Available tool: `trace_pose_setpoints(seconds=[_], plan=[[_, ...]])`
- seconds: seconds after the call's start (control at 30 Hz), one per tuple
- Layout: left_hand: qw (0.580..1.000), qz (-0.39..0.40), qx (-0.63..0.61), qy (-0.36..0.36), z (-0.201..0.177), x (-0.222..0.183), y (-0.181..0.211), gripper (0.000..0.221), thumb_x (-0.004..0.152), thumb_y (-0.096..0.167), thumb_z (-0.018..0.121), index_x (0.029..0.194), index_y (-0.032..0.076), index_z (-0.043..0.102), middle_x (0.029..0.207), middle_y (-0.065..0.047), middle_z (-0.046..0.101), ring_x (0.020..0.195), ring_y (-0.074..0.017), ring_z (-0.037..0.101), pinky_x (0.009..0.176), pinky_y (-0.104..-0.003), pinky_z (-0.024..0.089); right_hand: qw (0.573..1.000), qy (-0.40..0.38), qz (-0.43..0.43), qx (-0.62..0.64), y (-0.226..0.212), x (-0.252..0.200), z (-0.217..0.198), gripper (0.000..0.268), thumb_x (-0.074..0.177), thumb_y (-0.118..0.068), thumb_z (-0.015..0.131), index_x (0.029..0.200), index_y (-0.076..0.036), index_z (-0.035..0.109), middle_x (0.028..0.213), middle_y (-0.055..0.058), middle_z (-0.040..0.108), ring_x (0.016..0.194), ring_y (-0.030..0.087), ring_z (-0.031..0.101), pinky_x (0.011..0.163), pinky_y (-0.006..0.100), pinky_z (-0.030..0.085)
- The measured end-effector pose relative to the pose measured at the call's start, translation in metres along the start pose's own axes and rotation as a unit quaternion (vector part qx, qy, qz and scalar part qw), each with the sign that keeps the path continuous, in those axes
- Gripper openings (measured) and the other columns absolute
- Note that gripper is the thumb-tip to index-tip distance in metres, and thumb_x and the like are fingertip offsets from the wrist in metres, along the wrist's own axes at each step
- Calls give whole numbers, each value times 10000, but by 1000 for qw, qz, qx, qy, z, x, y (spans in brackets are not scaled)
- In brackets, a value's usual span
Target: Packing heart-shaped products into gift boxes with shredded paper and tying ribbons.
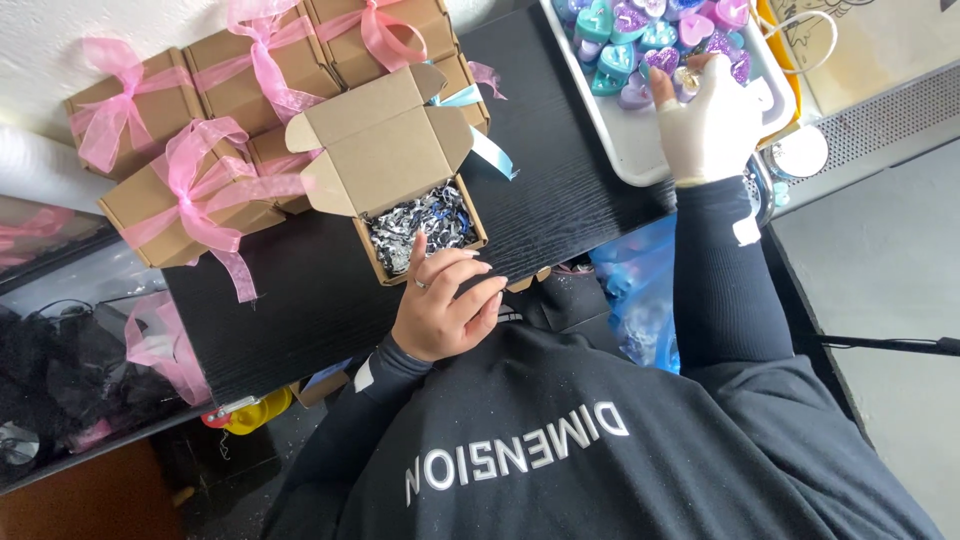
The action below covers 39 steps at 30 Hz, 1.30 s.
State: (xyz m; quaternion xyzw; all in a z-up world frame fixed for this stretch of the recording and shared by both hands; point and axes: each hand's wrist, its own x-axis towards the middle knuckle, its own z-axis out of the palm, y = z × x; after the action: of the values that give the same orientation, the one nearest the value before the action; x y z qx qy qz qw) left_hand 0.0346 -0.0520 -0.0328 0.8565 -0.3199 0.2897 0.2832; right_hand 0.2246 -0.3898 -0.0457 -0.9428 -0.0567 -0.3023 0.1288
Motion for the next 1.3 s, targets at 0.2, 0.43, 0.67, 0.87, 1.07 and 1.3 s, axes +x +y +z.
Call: trace_pose_setpoints(seconds=[0.2,0.43,0.67,0.87,1.07,1.3], plan=[[1000,-12,-1,-5,3,-2,0,128,957,236,744,1061,164,760,1143,1,610,1209,-204,572,1286,-574,109,996,-63,59,6,-12,22,6,527,973,-508,829,1062,-4,706,827,182,742,701,302,732,653,393,561],[1000,-28,6,-13,-3,4,4,115,944,225,742,1040,165,762,1121,16,628,1209,-185,578,1284,-589,105,996,-76,41,29,0,19,20,498,963,-447,849,1094,19,734,840,205,741,722,304,735,661,377,566],[999,-39,19,9,-8,8,5,119,937,215,739,1045,168,756,1078,12,641,1150,-182,604,1255,-557,139,1000,-12,-2,13,-36,6,-38,424,1028,-416,846,1045,-5,742,815,120,717,692,251,692,655,351,538],[991,-99,-37,83,-13,-4,12,98,954,124,751,1052,126,754,1012,18,679,979,-191,635,990,-339,427,986,-84,-22,142,-119,-40,-97,412,955,-369,882,1089,-2,750,637,28,569,553,144,542,549,305,435],[840,-362,-398,74,-21,-4,33,332,1050,174,612,1353,45,576,1271,-91,682,1048,-121,691,925,-273,567,941,-139,-122,285,-181,-73,-108,466,786,-350,931,1068,-24,753,609,23,583,527,152,586,529,301,467],[675,-449,-580,79,-24,-19,41,513,1078,179,535,1551,23,412,1483,-125,565,1230,-147,628,1060,-305,544,911,-134,-208,329,-195,-87,-98,482,706,-324,959,1048,-57,751,623,16,597,568,180,617,585,315,507]])
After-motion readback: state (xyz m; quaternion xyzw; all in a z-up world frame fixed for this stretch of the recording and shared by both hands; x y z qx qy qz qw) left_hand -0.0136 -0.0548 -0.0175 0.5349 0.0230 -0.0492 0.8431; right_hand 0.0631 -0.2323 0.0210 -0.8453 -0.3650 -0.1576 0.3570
